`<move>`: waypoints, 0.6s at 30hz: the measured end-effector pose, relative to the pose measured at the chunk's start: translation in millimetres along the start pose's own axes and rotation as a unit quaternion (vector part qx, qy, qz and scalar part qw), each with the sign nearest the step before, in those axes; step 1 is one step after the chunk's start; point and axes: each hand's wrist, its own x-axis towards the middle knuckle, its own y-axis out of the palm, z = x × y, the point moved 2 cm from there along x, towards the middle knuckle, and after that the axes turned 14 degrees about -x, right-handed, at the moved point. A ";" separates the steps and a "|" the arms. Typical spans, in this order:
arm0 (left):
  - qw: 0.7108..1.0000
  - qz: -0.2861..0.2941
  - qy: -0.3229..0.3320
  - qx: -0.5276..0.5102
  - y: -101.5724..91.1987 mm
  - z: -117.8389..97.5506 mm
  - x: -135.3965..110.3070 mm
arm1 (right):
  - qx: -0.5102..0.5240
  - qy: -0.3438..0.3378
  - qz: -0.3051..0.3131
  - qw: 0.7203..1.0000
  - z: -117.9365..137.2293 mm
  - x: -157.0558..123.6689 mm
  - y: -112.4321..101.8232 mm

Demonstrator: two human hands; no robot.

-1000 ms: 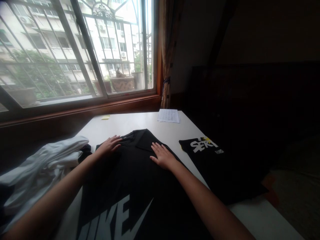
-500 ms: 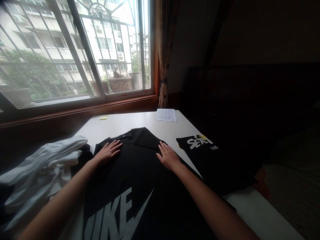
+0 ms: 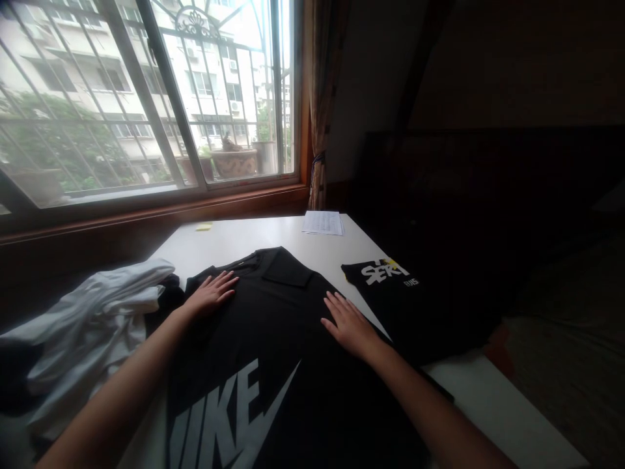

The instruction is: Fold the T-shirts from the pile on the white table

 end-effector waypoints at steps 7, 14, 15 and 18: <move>1.000 0.000 -0.008 -0.003 1.2 0.5 -1.3 | -0.043 0.095 -0.074 0.992 -31.3 -43.5 -11.4; 1.000 -0.004 -0.011 0.001 2.8 2.4 -3.2 | 0.076 0.190 0.121 0.971 -68.2 -56.1 -33.5; 1.000 -0.003 -0.011 0.002 2.9 2.5 -3.5 | 0.099 0.188 0.143 0.967 -73.0 -58.2 -35.0; 1.000 -0.003 -0.014 0.003 3.0 2.7 -3.8 | 0.157 0.170 0.170 0.958 -86.9 -65.4 -38.6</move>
